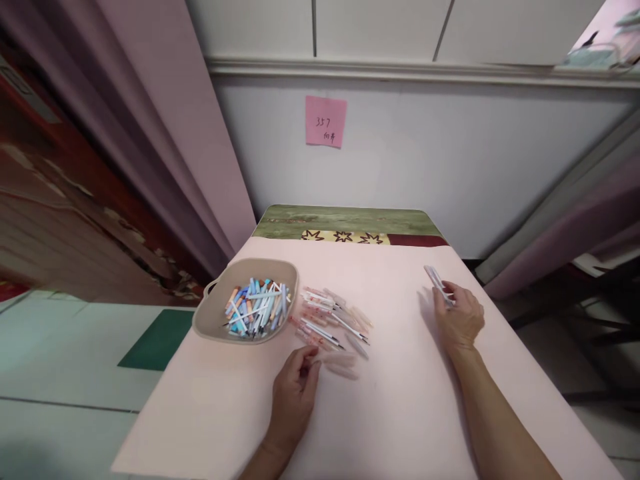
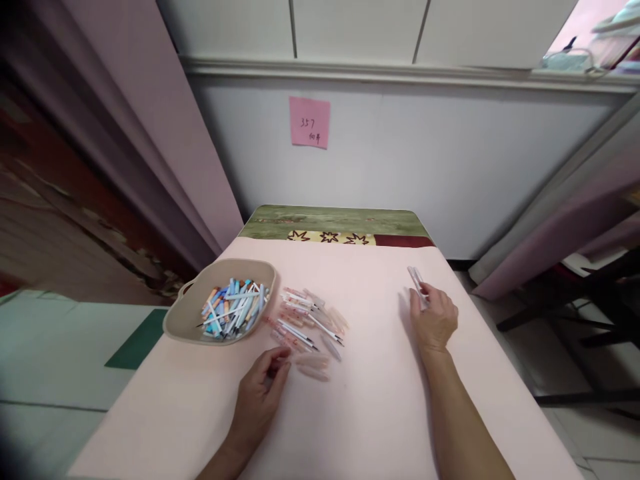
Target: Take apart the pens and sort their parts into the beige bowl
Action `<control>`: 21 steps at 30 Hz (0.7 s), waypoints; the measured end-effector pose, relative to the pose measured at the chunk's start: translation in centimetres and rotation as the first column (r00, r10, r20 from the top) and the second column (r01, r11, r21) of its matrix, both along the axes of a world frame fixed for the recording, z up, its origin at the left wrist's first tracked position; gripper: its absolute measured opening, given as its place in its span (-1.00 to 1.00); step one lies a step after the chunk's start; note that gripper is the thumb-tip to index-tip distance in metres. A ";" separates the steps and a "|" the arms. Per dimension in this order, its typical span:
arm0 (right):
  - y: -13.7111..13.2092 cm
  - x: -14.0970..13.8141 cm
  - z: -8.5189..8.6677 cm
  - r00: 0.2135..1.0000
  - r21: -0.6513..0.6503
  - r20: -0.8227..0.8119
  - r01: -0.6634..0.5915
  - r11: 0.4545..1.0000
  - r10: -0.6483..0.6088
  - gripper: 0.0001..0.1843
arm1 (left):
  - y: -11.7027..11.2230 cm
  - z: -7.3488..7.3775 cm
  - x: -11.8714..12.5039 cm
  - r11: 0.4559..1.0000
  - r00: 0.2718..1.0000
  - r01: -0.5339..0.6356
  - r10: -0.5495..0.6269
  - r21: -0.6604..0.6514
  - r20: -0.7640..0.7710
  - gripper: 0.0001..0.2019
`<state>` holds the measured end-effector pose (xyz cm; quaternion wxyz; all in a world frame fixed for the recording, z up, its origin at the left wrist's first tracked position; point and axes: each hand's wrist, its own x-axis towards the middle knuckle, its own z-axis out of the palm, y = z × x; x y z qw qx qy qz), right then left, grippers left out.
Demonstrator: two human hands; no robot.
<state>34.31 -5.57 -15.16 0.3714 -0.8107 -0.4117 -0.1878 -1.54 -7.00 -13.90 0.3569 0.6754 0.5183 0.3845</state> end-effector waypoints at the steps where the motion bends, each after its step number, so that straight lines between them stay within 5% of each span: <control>1: 0.1 -1.3 0.4 0.997 0.001 -0.030 -0.075 0.997 0.075 -0.66 | 0.0 0.0 0.0 1.000 1.000 -0.003 0.003 -0.002 0.009 -0.77; 5: 1.2 -8.0 2.1 0.851 -0.077 -0.329 -0.457 0.886 0.410 -0.73 | 0.0 0.0 -0.1 1.000 0.998 -0.017 0.018 -0.020 0.066 -0.76; 8: 2.6 -12.3 3.6 0.787 -0.206 -0.386 -0.583 0.786 0.482 -0.78 | -0.1 0.0 -0.3 0.997 0.987 -0.040 0.049 -0.064 0.151 -0.75; 16: 3.0 -18.1 5.7 0.747 -0.443 -0.322 -0.662 0.604 0.582 -0.82 | -0.4 -0.4 -1.0 0.970 0.882 -0.111 0.196 -0.216 0.428 -0.79; 21: 1.4 -20.3 5.1 0.804 -0.700 -0.151 -0.498 0.512 0.575 -0.79 | -0.5 -0.4 -1.0 0.966 0.847 -0.087 0.200 -0.243 0.493 -0.76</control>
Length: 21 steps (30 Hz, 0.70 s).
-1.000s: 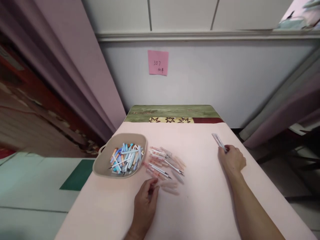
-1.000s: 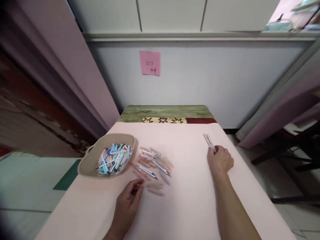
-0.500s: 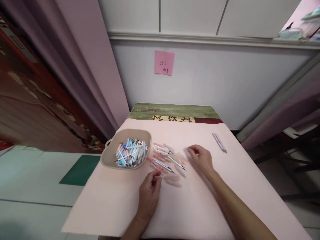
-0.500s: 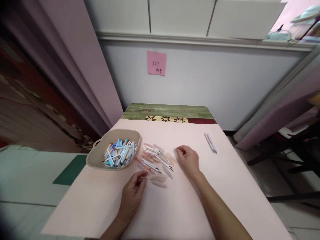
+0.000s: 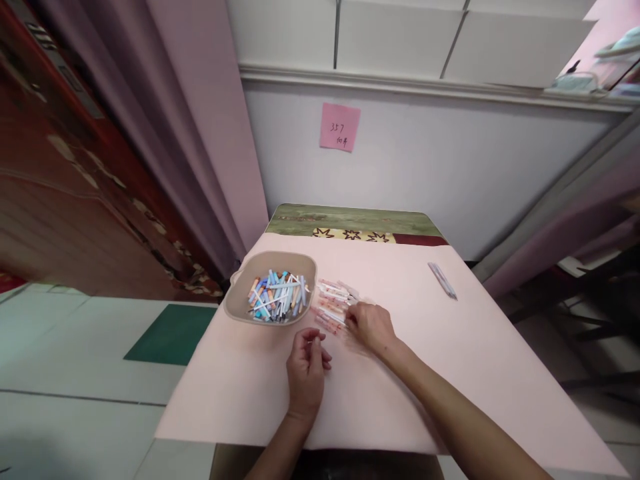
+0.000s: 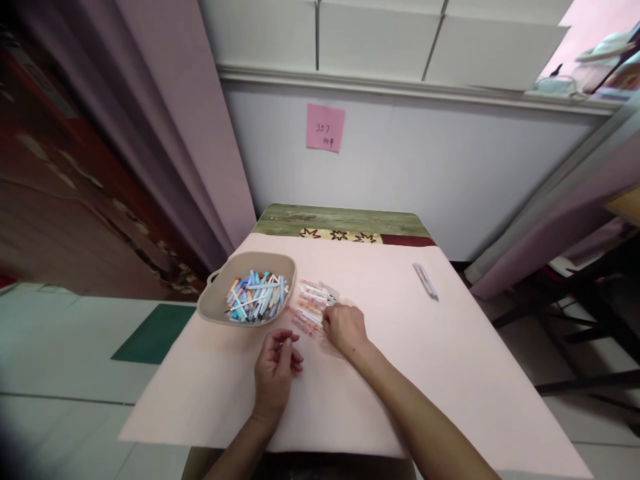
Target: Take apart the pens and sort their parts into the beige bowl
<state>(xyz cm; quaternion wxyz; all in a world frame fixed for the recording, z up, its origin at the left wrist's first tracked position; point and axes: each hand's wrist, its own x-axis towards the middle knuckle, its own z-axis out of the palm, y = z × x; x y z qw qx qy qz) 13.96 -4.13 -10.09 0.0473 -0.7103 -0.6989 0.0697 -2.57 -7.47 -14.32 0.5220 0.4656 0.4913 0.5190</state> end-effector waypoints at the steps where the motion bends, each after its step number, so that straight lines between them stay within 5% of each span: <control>1: -0.1 -0.3 -0.1 1.000 -0.011 0.031 0.000 1.000 0.001 -0.78 | 0.0 0.0 0.0 1.000 1.000 0.007 -0.007 0.000 0.003 -0.76; 12: -1.2 -0.6 1.5 0.995 0.025 0.083 0.052 0.998 -0.054 -0.83 | -0.1 0.2 -0.6 0.998 0.998 0.066 -0.065 -0.018 0.025 -0.73; 16: -5.0 -0.1 1.8 0.943 0.074 -0.308 0.152 0.986 -0.122 -0.90 | -0.4 0.7 -0.6 0.992 0.992 0.126 -0.126 -0.028 -0.007 -0.70; 21: -9.3 -2.2 0.3 0.801 0.090 -0.598 0.031 0.995 0.029 -0.94 | -0.8 1.0 -0.8 0.956 0.954 0.294 -0.292 0.015 -0.069 -0.73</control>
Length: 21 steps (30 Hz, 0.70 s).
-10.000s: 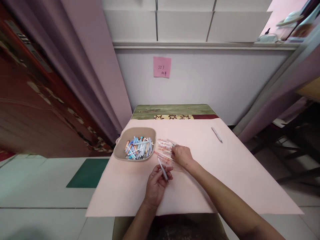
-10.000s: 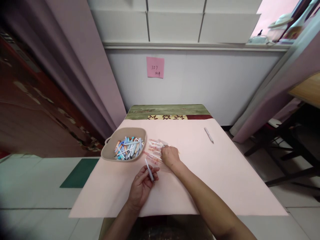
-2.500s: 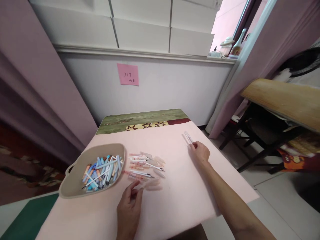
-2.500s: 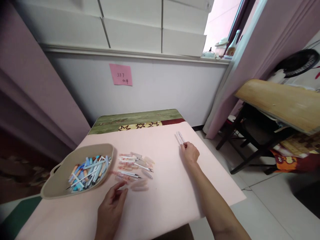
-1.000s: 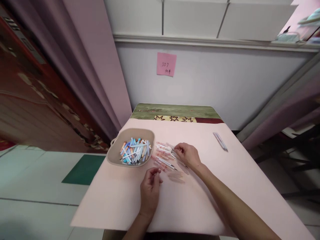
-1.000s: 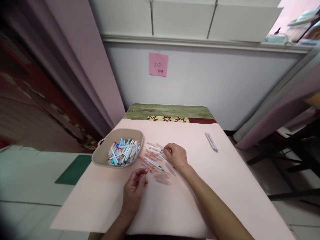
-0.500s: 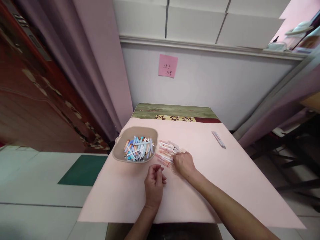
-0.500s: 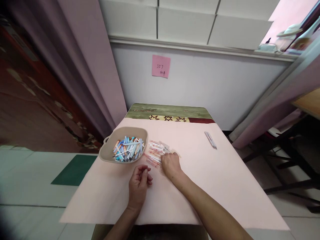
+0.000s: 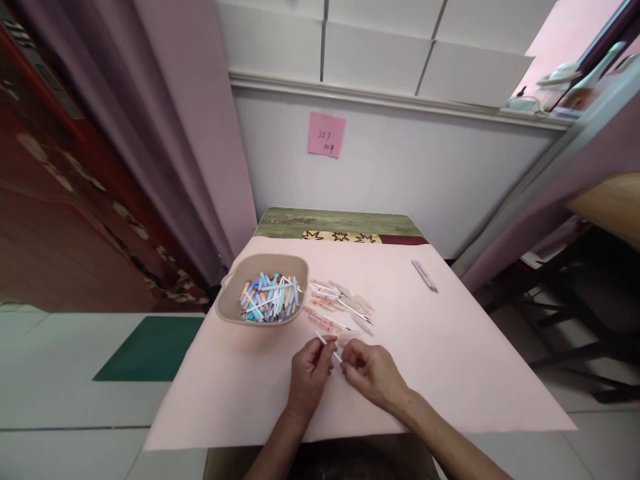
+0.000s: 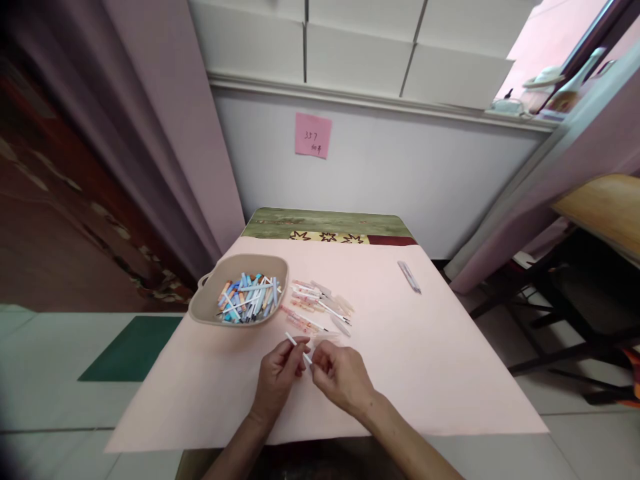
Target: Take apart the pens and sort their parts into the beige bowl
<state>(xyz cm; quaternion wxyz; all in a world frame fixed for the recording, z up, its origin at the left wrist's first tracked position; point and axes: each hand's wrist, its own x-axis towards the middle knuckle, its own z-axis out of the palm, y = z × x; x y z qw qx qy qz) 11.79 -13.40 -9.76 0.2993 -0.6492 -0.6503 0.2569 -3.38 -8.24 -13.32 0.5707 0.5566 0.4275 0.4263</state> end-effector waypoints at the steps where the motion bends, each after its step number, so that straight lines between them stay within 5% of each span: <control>1: -0.3 -0.2 -0.3 1.000 0.002 -0.006 -0.003 1.000 0.003 -0.93 | 0.0 -0.1 0.0 1.000 1.000 0.020 -0.020 -0.005 0.008 -0.74; 4: -0.1 0.5 -0.8 0.998 0.026 -0.001 0.057 0.998 -0.057 -0.85 | 0.2 -0.4 -0.1 0.997 0.996 -0.013 0.019 -0.074 0.085 -0.71; 10: 2.7 6.1 -0.7 0.905 0.055 0.169 0.386 0.921 -0.389 -0.79 | 0.5 -0.4 0.3 0.973 0.960 -0.147 0.184 -0.179 0.212 -0.68; 21: 6.8 6.2 0.2 0.885 -0.038 0.334 0.357 0.933 -0.325 -0.81 | 1.0 -0.9 0.4 0.982 0.963 -0.160 0.177 -0.102 0.202 -0.67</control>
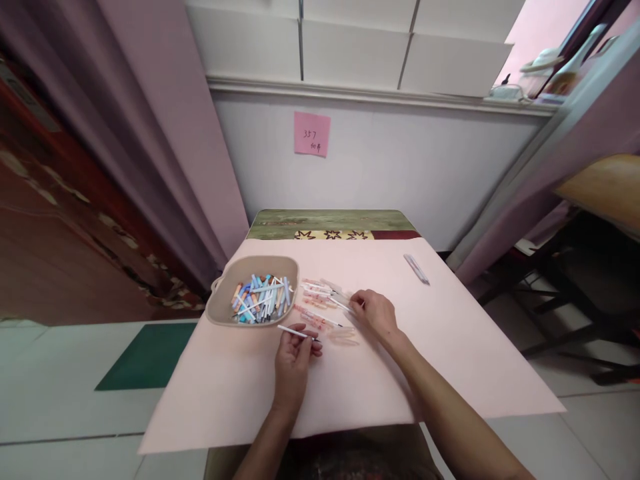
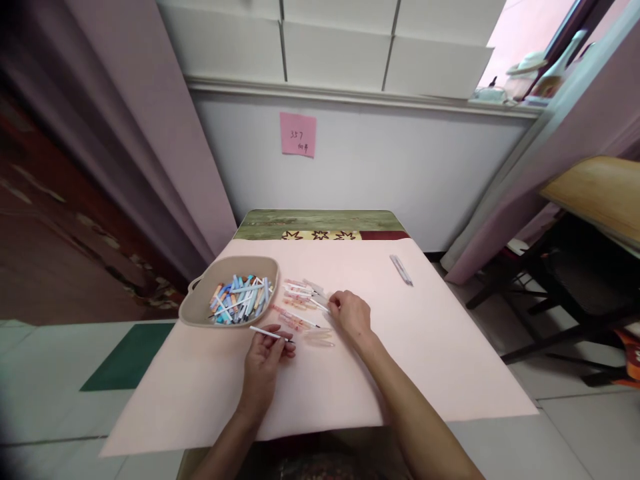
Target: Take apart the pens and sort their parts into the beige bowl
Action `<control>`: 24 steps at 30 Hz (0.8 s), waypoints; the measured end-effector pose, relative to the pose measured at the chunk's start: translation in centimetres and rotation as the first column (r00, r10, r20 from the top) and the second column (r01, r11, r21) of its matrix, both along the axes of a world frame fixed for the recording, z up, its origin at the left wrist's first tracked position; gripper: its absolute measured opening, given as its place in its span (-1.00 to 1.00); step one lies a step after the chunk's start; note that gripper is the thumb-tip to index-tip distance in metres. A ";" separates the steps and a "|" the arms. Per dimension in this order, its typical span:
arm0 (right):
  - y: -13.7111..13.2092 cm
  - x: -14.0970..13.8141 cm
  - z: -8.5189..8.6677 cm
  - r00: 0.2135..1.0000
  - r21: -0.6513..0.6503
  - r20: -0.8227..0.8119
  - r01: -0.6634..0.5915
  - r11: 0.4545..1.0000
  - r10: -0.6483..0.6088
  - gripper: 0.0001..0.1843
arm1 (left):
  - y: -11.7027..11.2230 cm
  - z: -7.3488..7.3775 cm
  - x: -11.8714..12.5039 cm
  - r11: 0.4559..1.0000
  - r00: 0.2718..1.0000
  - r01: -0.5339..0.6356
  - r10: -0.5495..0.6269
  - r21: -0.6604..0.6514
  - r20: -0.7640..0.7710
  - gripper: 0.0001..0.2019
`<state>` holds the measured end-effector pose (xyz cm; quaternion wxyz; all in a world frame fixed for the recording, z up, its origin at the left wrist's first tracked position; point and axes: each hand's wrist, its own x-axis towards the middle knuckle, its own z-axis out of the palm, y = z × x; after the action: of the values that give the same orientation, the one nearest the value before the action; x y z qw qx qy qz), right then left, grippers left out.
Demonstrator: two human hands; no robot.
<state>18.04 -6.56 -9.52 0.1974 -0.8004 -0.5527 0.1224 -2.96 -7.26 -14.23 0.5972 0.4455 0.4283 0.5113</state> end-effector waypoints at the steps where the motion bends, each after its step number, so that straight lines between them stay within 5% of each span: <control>1: -0.1 0.2 0.2 1.000 -0.002 -0.012 0.007 1.000 -0.008 -0.81 | 0.0 0.0 0.0 1.000 1.000 0.003 -0.003 -0.005 -0.001 -0.68; 8: -3.2 0.1 -1.2 0.999 -0.083 -0.044 0.019 0.996 -0.023 -0.89 | 0.1 0.2 0.1 0.997 0.997 0.079 -0.080 -0.019 -0.016 -0.75; 13: -4.0 -0.2 -2.0 0.999 -0.021 -0.052 0.011 1.000 -0.012 -0.91 | 0.0 0.0 0.2 0.994 0.993 0.104 -0.105 -0.021 -0.054 -0.77; 16: -4.7 0.0 -1.7 0.982 0.084 -0.189 0.024 0.996 -0.007 -0.91 | -0.2 0.4 0.3 0.995 0.994 0.087 -0.090 -0.043 -0.057 -0.75; 20: -6.7 -1.1 -1.2 0.806 0.216 -0.571 -0.040 0.976 0.159 -0.79 | -0.7 1.9 1.4 0.991 0.997 0.074 -0.076 -0.110 -0.016 -0.72; 24: -8.7 -2.9 -0.3 0.693 0.247 -0.685 -0.070 0.966 0.225 -0.75 | -1.2 3.9 2.9 0.965 0.968 0.023 0.045 -0.263 0.247 -0.70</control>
<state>15.15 -15.29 -9.81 0.4636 -0.6204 -0.5067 0.3787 -0.01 -8.46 -10.30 0.6975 0.2917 0.4162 0.5052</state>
